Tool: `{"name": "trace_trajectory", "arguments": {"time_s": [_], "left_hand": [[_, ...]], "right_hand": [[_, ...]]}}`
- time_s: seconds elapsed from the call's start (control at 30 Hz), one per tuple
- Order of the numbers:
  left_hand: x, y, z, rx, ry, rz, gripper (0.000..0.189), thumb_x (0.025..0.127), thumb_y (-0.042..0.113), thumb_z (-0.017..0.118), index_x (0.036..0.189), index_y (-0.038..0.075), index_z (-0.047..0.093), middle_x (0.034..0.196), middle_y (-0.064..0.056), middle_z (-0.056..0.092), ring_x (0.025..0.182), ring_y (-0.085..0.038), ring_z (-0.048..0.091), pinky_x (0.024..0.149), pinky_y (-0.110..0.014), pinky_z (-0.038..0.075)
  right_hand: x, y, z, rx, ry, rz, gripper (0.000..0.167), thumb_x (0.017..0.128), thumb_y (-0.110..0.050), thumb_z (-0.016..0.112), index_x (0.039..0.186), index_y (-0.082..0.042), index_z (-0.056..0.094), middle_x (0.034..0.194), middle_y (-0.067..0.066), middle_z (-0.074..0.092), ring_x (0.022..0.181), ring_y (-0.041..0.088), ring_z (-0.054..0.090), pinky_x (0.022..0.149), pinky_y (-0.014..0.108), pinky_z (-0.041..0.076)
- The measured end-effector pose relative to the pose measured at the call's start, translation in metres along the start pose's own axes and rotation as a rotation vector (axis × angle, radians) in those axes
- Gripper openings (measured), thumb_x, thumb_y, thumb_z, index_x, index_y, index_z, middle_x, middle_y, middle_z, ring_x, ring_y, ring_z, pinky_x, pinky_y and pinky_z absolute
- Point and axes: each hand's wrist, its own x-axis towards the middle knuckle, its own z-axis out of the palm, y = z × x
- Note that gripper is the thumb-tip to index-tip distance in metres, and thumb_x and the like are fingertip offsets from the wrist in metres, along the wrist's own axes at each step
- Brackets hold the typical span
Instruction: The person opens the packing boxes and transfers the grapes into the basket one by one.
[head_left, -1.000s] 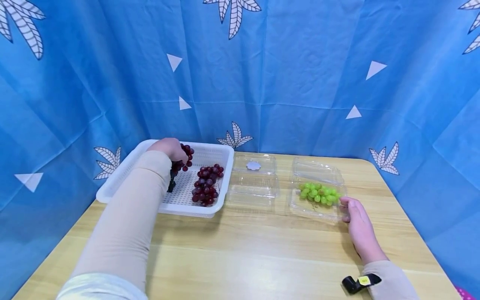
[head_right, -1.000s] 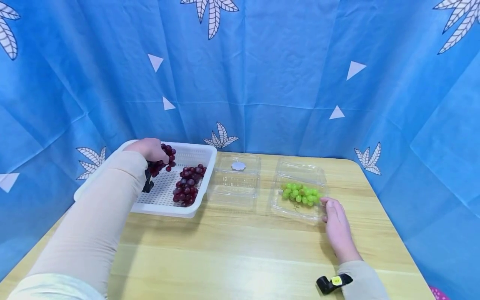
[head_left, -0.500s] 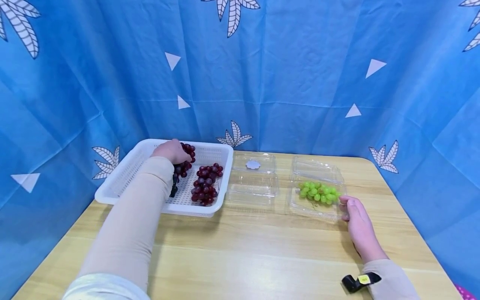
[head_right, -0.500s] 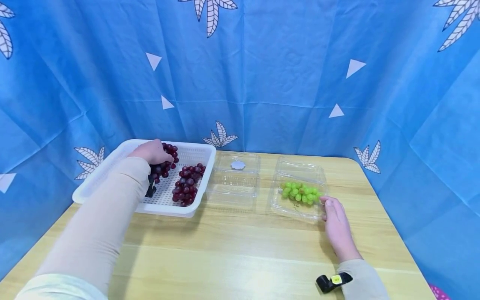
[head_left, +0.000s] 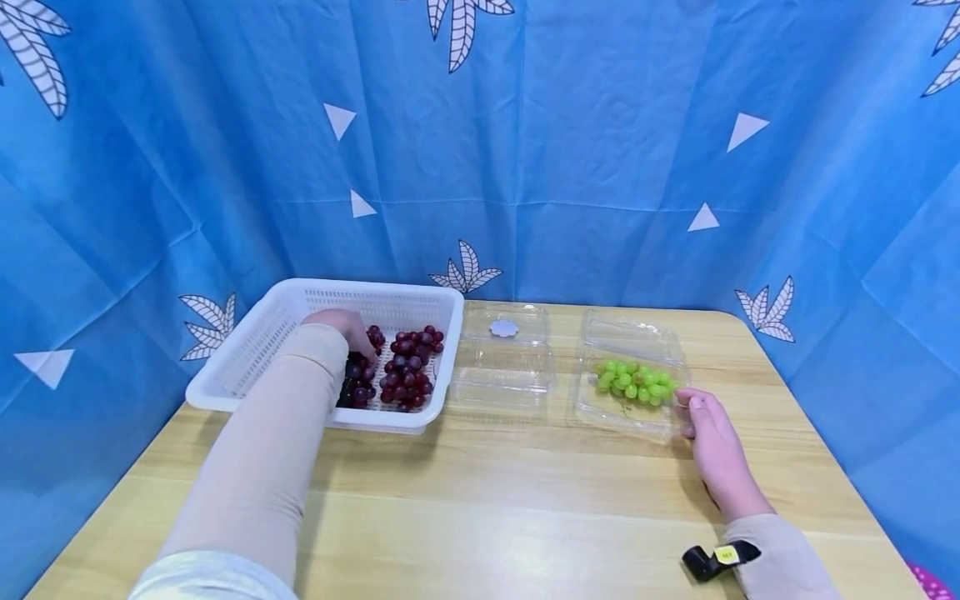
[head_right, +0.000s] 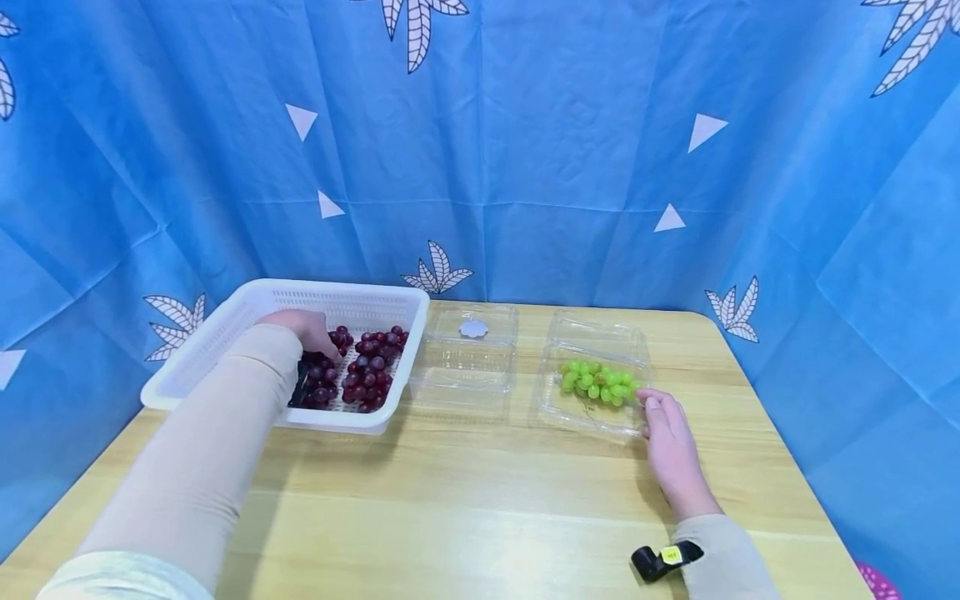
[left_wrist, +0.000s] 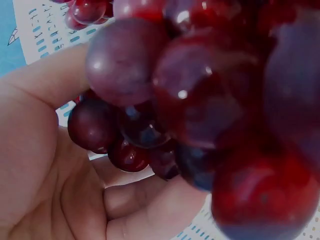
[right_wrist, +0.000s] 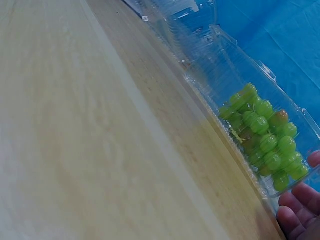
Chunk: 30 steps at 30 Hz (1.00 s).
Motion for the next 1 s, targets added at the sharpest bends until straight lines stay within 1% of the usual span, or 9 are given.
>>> {"name": "trace_trajectory", "arguments": {"time_s": [0.2,0.27,0.37,0.43,0.47,0.57,0.7,0.83,1.0], "left_hand": [[-0.002,0.006,0.005,0.070,-0.020,0.030,0.057,0.079,0.045,0.082,0.111,0.001,0.068,0.114,-0.018,0.060,0.104,-0.032,0.056,0.097,-0.046,0.049],[-0.002,0.009,0.005,0.081,-0.022,0.023,0.058,0.080,0.046,0.080,0.115,0.002,0.067,0.118,-0.019,0.060,0.106,-0.032,0.056,0.097,-0.047,0.049],[-0.004,0.017,0.001,0.074,-0.003,0.018,0.057,0.082,0.044,0.078,0.120,0.002,0.066,0.120,-0.020,0.060,0.106,-0.033,0.054,0.096,-0.048,0.048],[-0.006,0.027,-0.005,0.059,0.038,0.039,0.058,0.083,0.042,0.079,0.124,0.003,0.065,0.120,-0.019,0.061,0.106,-0.033,0.055,0.097,-0.051,0.047],[-0.007,0.032,-0.009,0.054,0.062,0.060,0.058,0.083,0.041,0.079,0.126,0.004,0.065,0.120,-0.019,0.062,0.106,-0.034,0.055,0.096,-0.052,0.047],[-0.014,0.056,-0.021,0.106,0.130,0.153,0.062,0.088,0.040,0.075,0.136,0.005,0.059,0.127,-0.019,0.062,0.113,-0.037,0.056,0.100,-0.058,0.044],[-0.026,0.094,-0.031,0.277,0.222,0.287,0.069,0.093,0.045,0.066,0.148,0.007,0.048,0.143,-0.018,0.055,0.129,-0.039,0.051,0.104,-0.062,0.039],[-0.037,0.131,-0.027,0.365,0.270,0.380,0.071,0.095,0.047,0.062,0.153,0.011,0.044,0.150,-0.014,0.050,0.137,-0.035,0.045,0.106,-0.060,0.040],[-0.052,0.172,-0.013,0.434,0.264,0.485,0.070,0.097,0.049,0.059,0.156,0.017,0.040,0.157,-0.009,0.043,0.141,-0.032,0.041,0.108,-0.056,0.039]], "right_hand": [[0.001,0.002,0.000,0.025,0.005,0.000,0.060,0.111,-0.042,0.019,0.145,0.003,0.040,0.146,0.025,0.043,0.123,0.033,0.046,0.083,0.019,0.045],[0.001,0.002,0.001,0.036,0.003,0.008,0.059,0.111,-0.041,0.021,0.145,0.003,0.041,0.148,0.023,0.042,0.125,0.033,0.045,0.083,0.019,0.046],[0.001,0.001,0.001,0.033,0.002,0.024,0.056,0.112,-0.039,0.023,0.146,0.002,0.041,0.149,0.023,0.042,0.125,0.033,0.046,0.083,0.020,0.046],[0.000,0.001,0.001,0.027,0.007,0.029,0.055,0.112,-0.039,0.025,0.146,0.001,0.041,0.148,0.023,0.042,0.123,0.032,0.047,0.083,0.021,0.046],[0.000,0.001,0.000,0.021,0.011,0.030,0.055,0.112,-0.039,0.025,0.146,0.000,0.041,0.148,0.023,0.043,0.121,0.031,0.047,0.083,0.022,0.046],[0.001,0.000,-0.001,0.003,0.023,0.027,0.053,0.111,-0.038,0.027,0.146,0.000,0.042,0.146,0.022,0.044,0.115,0.030,0.049,0.082,0.023,0.046],[0.003,0.000,-0.001,-0.025,0.038,0.015,0.049,0.111,-0.033,0.033,0.144,0.001,0.042,0.143,0.022,0.046,0.113,0.029,0.050,0.084,0.022,0.044],[0.004,0.001,0.001,-0.050,0.042,0.001,0.045,0.110,-0.027,0.040,0.143,0.003,0.043,0.140,0.022,0.047,0.120,0.028,0.047,0.093,0.027,0.041],[0.005,0.000,0.004,-0.051,0.030,-0.021,0.043,0.108,-0.022,0.045,0.142,0.004,0.043,0.141,0.024,0.046,0.124,0.033,0.047,0.101,0.041,0.039]]}}
